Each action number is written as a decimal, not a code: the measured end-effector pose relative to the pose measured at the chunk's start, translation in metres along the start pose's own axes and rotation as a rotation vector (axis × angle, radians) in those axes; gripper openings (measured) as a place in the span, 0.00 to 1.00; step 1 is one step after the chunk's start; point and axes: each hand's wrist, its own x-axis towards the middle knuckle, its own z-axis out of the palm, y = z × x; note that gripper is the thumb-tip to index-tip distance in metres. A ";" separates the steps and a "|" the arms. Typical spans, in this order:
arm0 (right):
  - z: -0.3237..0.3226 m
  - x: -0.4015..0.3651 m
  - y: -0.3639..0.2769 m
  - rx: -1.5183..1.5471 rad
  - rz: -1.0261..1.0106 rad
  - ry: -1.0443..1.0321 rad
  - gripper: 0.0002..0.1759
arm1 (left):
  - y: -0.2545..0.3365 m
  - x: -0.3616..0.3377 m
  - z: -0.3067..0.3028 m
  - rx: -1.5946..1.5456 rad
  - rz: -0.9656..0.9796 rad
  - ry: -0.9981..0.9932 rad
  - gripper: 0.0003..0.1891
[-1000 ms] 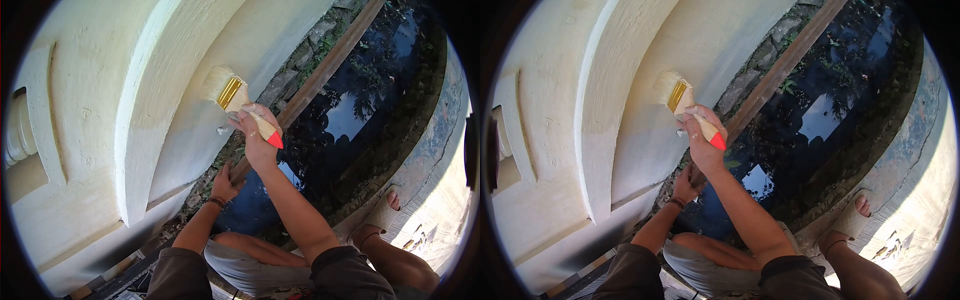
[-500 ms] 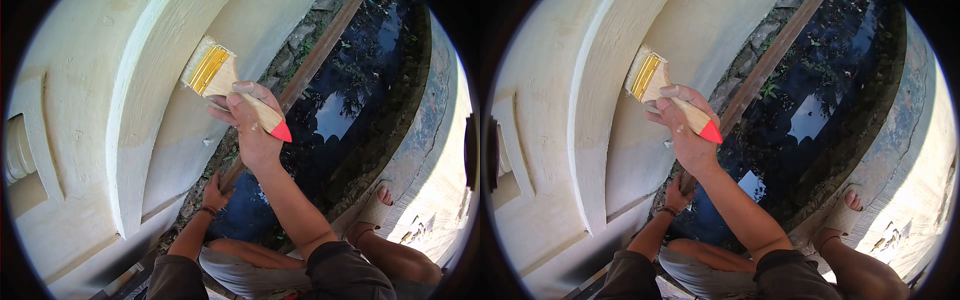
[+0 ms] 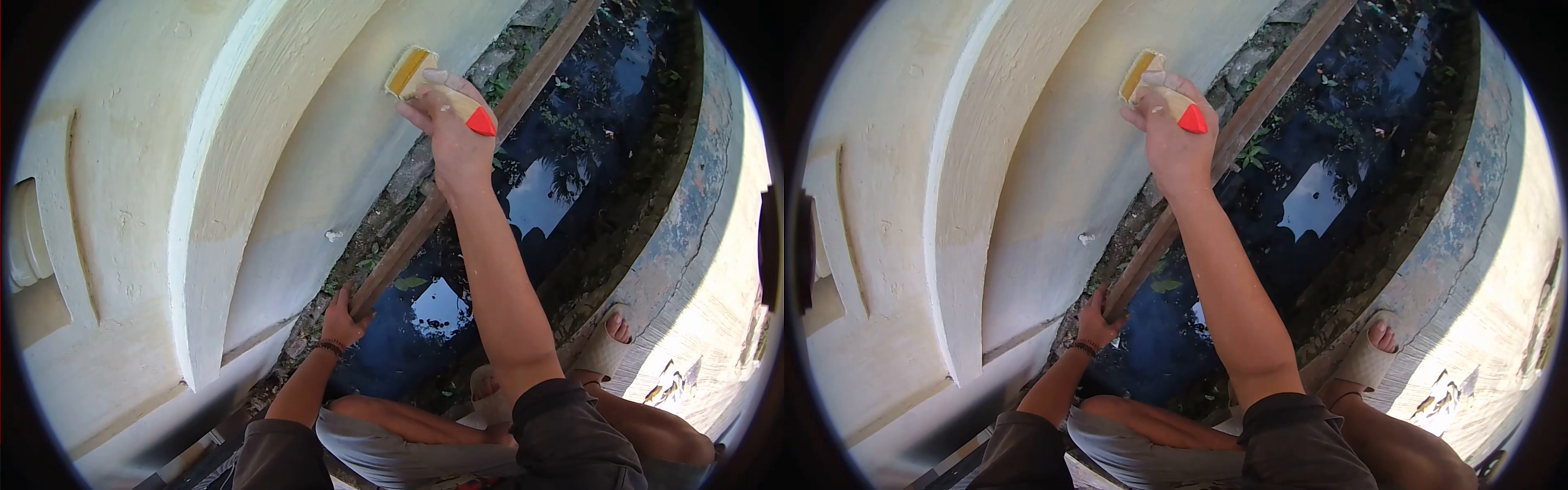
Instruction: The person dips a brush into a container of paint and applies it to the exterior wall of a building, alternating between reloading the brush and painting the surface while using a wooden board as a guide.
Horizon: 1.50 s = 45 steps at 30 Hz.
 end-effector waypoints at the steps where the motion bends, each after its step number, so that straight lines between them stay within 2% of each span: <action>1: -0.005 -0.004 -0.010 0.157 0.008 -0.094 0.13 | 0.000 0.000 0.001 0.001 0.009 -0.004 0.44; 2: -0.009 -0.004 -0.010 0.155 0.011 -0.092 0.13 | 0.001 0.000 0.002 0.000 0.006 -0.007 0.44; 4: -0.013 -0.003 -0.007 0.364 -0.080 -0.036 0.12 | 0.000 0.000 0.002 -0.002 -0.014 -0.009 0.44; 7: -0.041 0.020 0.053 0.120 0.009 0.227 0.12 | 0.003 -0.001 0.000 0.024 -0.020 -0.009 0.43; 8: -0.042 0.024 0.058 0.120 0.001 0.218 0.12 | 0.004 0.001 0.000 0.020 -0.014 0.000 0.43; 10: -0.045 0.025 0.064 -0.295 0.002 0.320 0.10 | 0.004 -0.001 0.001 -0.013 -0.032 0.010 0.44; 11: -0.041 0.029 0.065 -0.367 -0.104 0.319 0.09 | 0.004 0.000 0.001 -0.017 -0.028 0.012 0.44; 12: -0.039 0.028 0.067 -0.370 -0.105 0.318 0.09 | 0.004 0.001 0.000 -0.019 -0.034 0.010 0.44; 14: -0.008 0.014 0.035 -0.070 -0.045 0.063 0.10 | 0.002 -0.003 0.000 -0.035 -0.051 0.008 0.44; 15: 0.000 0.004 0.015 -0.081 -0.046 0.047 0.10 | -0.001 -0.002 0.002 -0.037 -0.041 0.009 0.44; 17: 0.008 -0.021 -0.023 0.102 0.029 -0.069 0.12 | -0.003 -0.002 0.001 -0.025 -0.041 -0.003 0.44; 18: 0.010 -0.026 -0.023 0.092 0.021 -0.089 0.12 | -0.004 -0.003 0.003 -0.042 -0.036 0.012 0.44; 20: 0.004 -0.030 0.000 0.246 0.010 0.025 0.12 | -0.010 -0.002 0.008 0.005 -0.002 0.053 0.42; 22: -0.020 -0.021 0.040 0.204 0.103 0.060 0.13 | -0.006 -0.004 0.007 -0.013 -0.024 0.057 0.43; 24: -0.033 -0.016 0.035 -0.031 0.144 0.195 0.11 | -0.004 -0.001 0.003 -0.031 -0.043 0.070 0.43; 25: -0.040 -0.015 0.029 -0.040 0.135 0.173 0.11 | -0.005 -0.003 0.005 -0.020 -0.055 0.072 0.44; 27: -0.052 -0.013 0.011 -0.290 0.149 0.129 0.10 | -0.009 -0.007 0.009 0.003 -0.018 0.093 0.46; 31: -0.052 0.007 -0.070 -0.648 0.162 -0.042 0.09 | -0.005 -0.008 0.012 0.013 0.029 0.224 0.47; 32: -0.052 0.018 -0.093 -0.800 0.138 -0.105 0.09 | 0.004 -0.012 0.008 0.117 0.040 0.301 0.47; 34: -0.054 0.048 -0.142 -1.260 0.101 -0.444 0.11 | 0.028 -0.030 0.001 0.216 0.031 0.380 0.47; 36: -0.027 0.034 -0.211 -1.514 0.242 -0.677 0.10 | 0.067 -0.049 -0.021 0.156 0.191 0.561 0.43; 37: -0.011 0.026 -0.240 -1.715 0.306 -0.750 0.09 | 0.083 -0.059 -0.034 0.154 0.175 0.570 0.43; 39: 0.006 0.024 -0.274 -2.058 0.363 -0.846 0.08 | 0.115 -0.072 -0.075 0.013 0.496 0.814 0.39; 40: 0.009 0.028 -0.283 -2.203 0.351 -0.868 0.08 | 0.134 -0.076 -0.102 -0.003 0.533 0.976 0.36; 42: 0.010 0.030 -0.287 -2.274 0.272 -0.843 0.10 | 0.171 -0.079 -0.162 -0.029 0.575 1.267 0.32; 44: 0.013 0.024 -0.281 -2.001 0.056 -0.747 0.08 | 0.206 -0.082 -0.230 0.016 0.579 1.528 0.33; 45: 0.007 0.033 -0.268 -1.891 0.059 -0.790 0.09 | 0.223 -0.084 -0.263 0.076 0.579 1.646 0.33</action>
